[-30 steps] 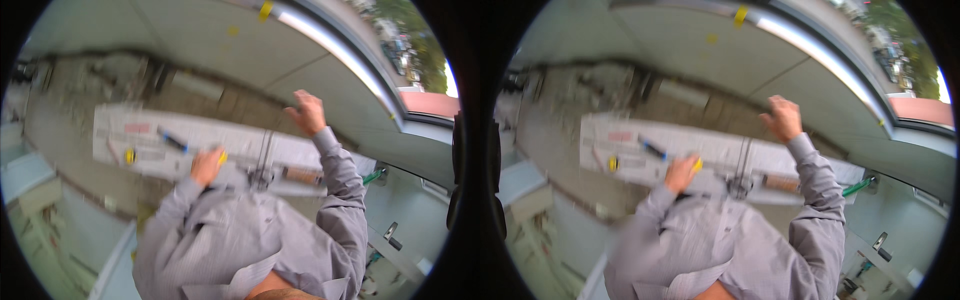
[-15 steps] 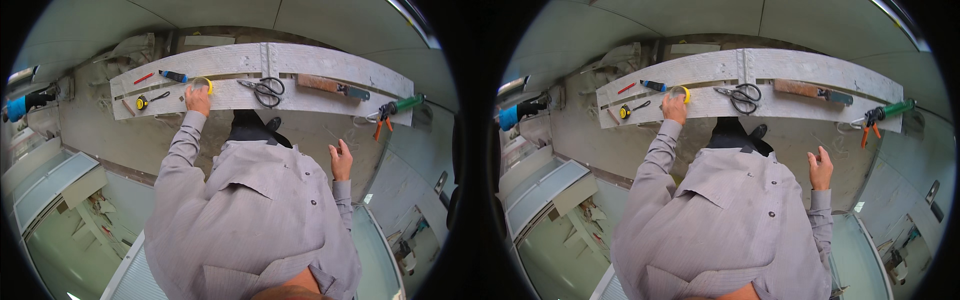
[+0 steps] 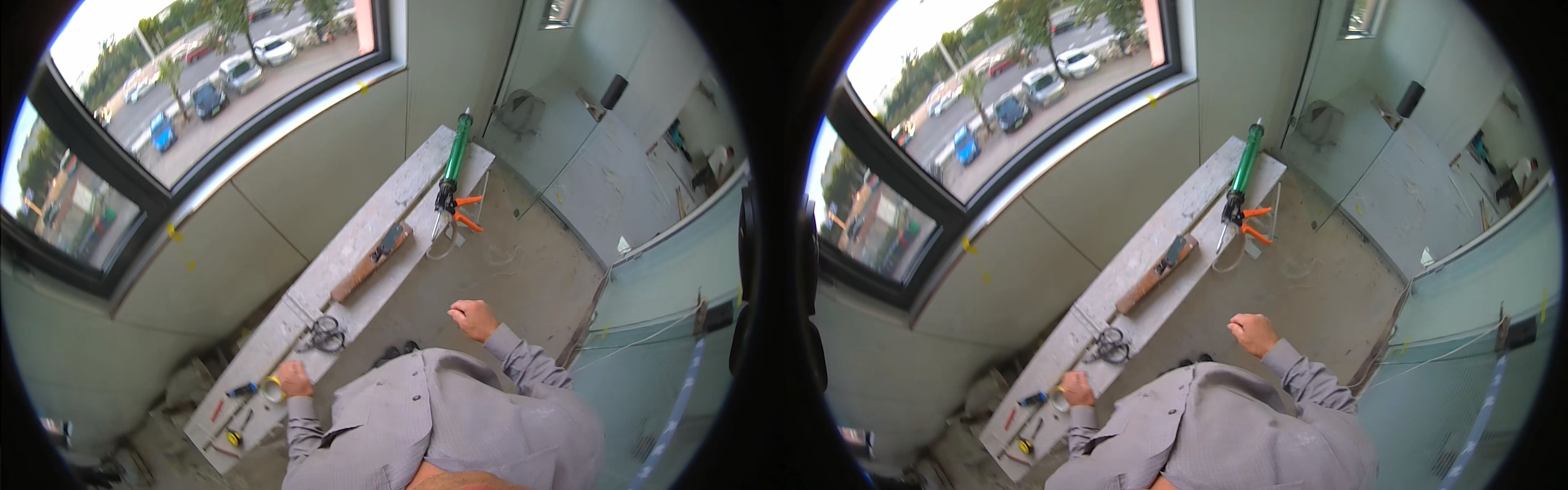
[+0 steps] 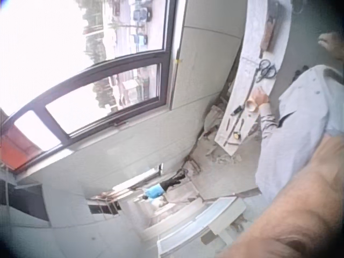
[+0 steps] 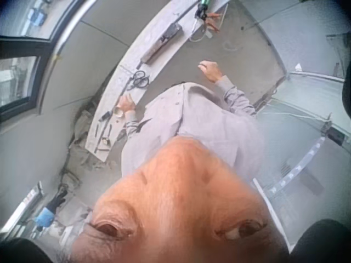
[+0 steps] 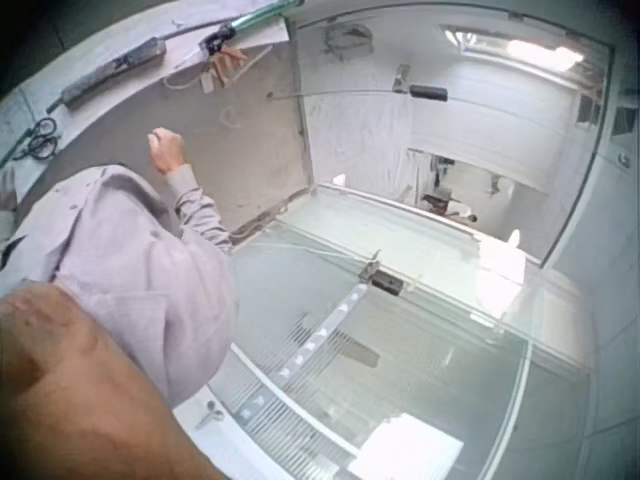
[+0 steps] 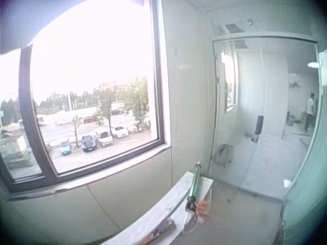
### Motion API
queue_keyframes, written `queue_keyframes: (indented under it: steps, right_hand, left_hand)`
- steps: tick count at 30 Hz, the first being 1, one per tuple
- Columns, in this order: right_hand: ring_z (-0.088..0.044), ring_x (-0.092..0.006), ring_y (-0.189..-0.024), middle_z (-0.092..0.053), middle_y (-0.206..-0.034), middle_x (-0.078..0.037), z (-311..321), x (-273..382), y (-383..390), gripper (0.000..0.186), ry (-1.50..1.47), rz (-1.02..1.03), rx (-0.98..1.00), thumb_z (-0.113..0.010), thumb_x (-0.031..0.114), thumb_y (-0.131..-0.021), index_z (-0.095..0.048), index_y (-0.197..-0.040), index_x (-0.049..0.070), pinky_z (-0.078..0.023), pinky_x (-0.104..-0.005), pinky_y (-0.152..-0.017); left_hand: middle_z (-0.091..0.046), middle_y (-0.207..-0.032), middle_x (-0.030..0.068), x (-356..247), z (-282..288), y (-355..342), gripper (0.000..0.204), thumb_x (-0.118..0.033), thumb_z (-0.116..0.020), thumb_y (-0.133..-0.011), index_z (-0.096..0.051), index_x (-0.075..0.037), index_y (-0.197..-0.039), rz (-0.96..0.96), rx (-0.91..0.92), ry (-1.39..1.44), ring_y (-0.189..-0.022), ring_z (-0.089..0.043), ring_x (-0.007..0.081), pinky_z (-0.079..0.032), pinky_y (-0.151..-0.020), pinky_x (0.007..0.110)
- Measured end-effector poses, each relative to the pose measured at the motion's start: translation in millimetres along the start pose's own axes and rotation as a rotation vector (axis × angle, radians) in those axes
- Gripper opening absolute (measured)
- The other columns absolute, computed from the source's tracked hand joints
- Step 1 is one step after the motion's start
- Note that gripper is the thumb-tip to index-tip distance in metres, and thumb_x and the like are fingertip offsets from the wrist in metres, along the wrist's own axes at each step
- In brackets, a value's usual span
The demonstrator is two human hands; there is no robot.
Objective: The person applies yellow tape to a window frame, measures the window opening with a tape measure, then retrieves and positions a long wooden frame piece against the wall. The person adjusts the frame piece and aligns it with the window opening.
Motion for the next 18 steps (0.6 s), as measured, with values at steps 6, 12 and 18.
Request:
queue_keyframes:
  steps: [6,12,18]
  right_hand:
    - [-0.071,-0.0387,-0.083,-0.074,-0.088,-0.016,196.4,143.3,12.5,0.028,0.139,0.147,-0.075,-0.069,0.034,-0.099,-0.075,-0.093,0.007,-0.056,-0.0486,-0.073]
    - [-0.067,-0.0336,-0.077,-0.064,-0.078,-0.012,327.4,331.5,72.1,0.022,0.725,0.356,0.272,-0.073,0.023,-0.091,-0.065,-0.083,0.005,-0.052,-0.0449,-0.068]
    - [-0.063,-0.0338,-0.077,-0.059,-0.078,-0.014,366.3,329.0,114.1,0.018,0.834,0.067,-0.229,-0.078,0.009,-0.08,-0.064,-0.087,0.001,-0.051,-0.0425,-0.071]
  left_hand:
    - [-0.067,-0.087,0.0173,-156.6,-32.3,-52.2,0.035,-0.031,-0.056,-0.108,-0.064,-0.008,-0.083,-0.295,0.329,0.163,-0.082,-0.067,0.0394,-0.05,-0.071,0.053]
    - [-0.071,-0.08,0.0185,-240.3,-20.2,-81.9,0.032,-0.035,-0.063,-0.106,-0.066,-0.008,-0.089,-0.423,0.508,0.173,-0.073,-0.07,0.0421,-0.054,-0.064,0.054]
    - [-0.075,-0.085,0.0181,-336.3,-75.8,-76.0,0.022,-0.031,-0.071,-0.101,-0.07,-0.009,-0.102,-0.544,0.68,0.343,-0.078,-0.073,0.0408,-0.057,-0.067,0.051]
Point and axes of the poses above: each hand's wrist, its own y-axis away from the middle knuckle, its own z-axis out of the back of the hand, x = y × z, the point moved 6 cm from there along -y, towards the middle knuckle
